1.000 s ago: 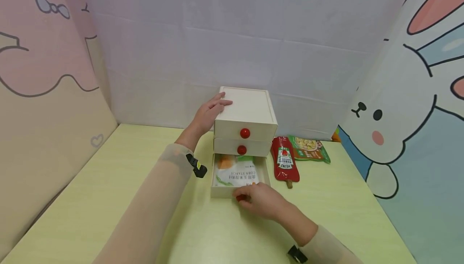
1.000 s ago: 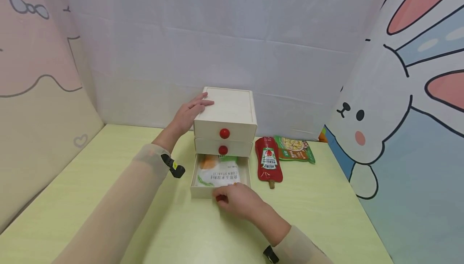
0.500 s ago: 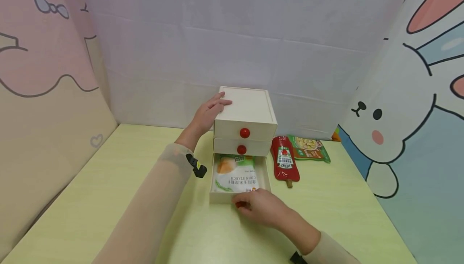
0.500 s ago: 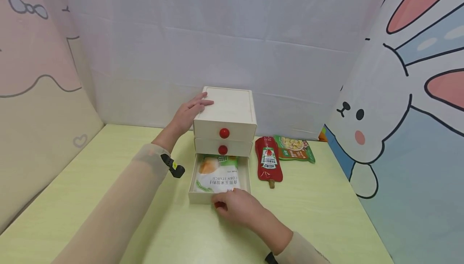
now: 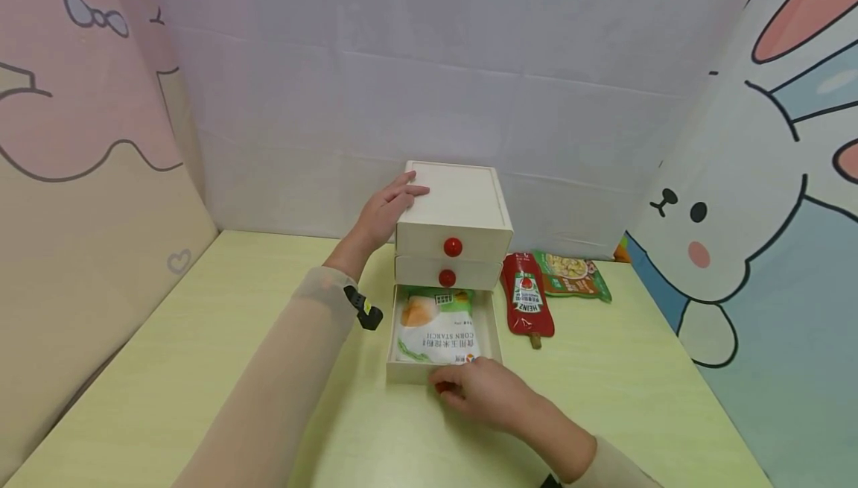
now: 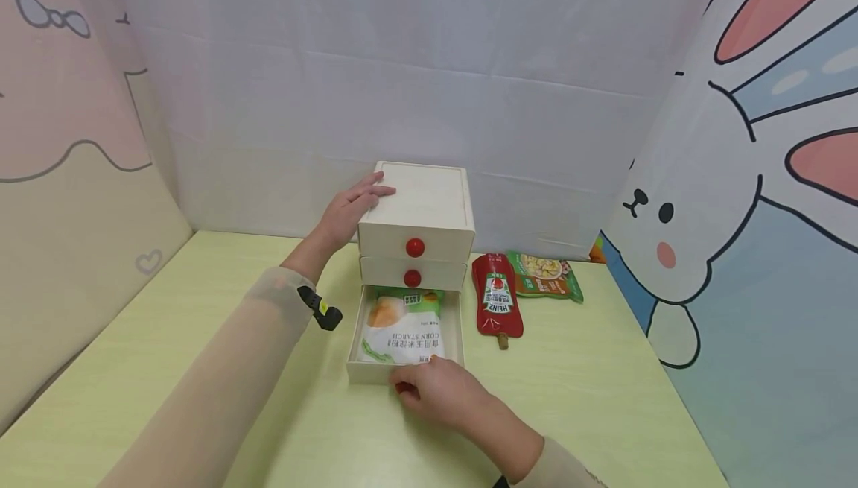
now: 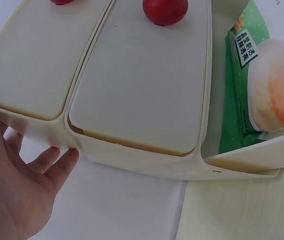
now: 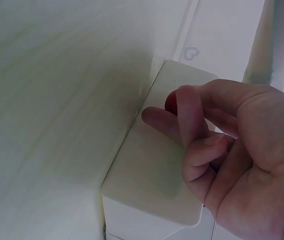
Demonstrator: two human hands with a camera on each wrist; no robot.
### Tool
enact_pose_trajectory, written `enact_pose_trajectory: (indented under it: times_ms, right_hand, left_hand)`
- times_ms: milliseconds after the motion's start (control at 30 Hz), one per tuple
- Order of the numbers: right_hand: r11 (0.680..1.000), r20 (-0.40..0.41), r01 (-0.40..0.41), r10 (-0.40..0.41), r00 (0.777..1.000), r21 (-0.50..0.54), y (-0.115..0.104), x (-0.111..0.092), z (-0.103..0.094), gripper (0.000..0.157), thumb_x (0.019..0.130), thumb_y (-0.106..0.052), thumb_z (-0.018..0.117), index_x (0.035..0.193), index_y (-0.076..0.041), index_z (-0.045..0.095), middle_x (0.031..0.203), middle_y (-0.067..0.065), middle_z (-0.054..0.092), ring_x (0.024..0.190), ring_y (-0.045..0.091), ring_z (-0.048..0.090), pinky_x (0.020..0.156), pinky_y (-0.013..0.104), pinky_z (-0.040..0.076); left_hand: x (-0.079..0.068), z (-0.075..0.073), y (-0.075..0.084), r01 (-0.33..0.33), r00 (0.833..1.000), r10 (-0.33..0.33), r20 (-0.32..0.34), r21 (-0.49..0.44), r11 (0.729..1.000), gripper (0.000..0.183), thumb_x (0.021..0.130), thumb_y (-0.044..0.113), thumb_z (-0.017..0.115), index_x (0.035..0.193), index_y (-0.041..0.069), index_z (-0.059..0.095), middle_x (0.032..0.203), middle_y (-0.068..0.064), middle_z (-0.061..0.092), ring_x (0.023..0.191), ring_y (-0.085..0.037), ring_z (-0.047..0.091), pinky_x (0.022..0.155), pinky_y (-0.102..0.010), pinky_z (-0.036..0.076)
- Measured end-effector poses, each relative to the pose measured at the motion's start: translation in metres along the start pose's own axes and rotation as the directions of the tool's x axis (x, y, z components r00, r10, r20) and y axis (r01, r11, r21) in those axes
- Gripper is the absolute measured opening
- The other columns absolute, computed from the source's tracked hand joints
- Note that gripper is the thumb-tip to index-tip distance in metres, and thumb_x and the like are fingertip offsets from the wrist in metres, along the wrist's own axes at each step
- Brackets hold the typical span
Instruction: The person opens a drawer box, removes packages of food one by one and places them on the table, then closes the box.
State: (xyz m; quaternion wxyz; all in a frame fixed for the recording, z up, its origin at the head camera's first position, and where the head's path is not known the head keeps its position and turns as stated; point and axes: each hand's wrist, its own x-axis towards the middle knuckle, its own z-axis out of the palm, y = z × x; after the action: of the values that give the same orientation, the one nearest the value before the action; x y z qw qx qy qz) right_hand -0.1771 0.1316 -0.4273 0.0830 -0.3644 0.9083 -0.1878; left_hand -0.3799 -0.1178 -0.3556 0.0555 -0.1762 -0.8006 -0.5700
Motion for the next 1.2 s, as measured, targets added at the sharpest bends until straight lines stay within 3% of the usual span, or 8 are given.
enact_pose_trajectory:
  times_ms: [867,1067,1200]
  right_hand:
    - [1.0,0.043,-0.008,0.008,0.999,0.011,-0.006,-0.008,0.0,0.012,0.104,-0.018,0.076,0.115,-0.023,0.077,0.092,-0.015,0.07,0.071,0.001,0.054,0.069,0.017,0.051]
    - [0.997,0.075,-0.023,0.018,0.997,0.073,-0.007,-0.011,-0.01,0.026,0.104,-0.026,0.075,0.13,-0.028,0.075,0.09,-0.019,0.066,0.073,-0.003,0.054,0.066,0.017,0.048]
    - [0.989,0.022,-0.045,0.042,0.999,0.139,-0.007,-0.009,-0.024,0.029,0.105,-0.031,0.074,0.133,-0.024,0.076,0.082,-0.018,0.066,0.068,-0.002,0.054,0.062,0.018,0.048]
  left_hand:
    - [0.0,0.001,-0.001,0.014,1.0,-0.014,-0.007,0.009,1.0,0.049,0.112,0.034,0.042,0.148,0.019,0.072,0.181,0.011,0.033,0.172,-0.023,0.019,0.138,-0.06,0.018]
    - [0.0,0.0,-0.002,0.012,1.0,-0.012,-0.005,0.006,1.0,0.048,0.112,0.033,0.042,0.148,0.02,0.072,0.181,0.012,0.032,0.173,-0.022,0.018,0.138,-0.06,0.018]
    - [0.0,0.0,-0.001,0.011,1.0,-0.011,-0.003,0.008,1.0,0.048,0.112,0.033,0.042,0.148,0.019,0.071,0.181,0.012,0.032,0.173,-0.021,0.018,0.138,-0.06,0.018]
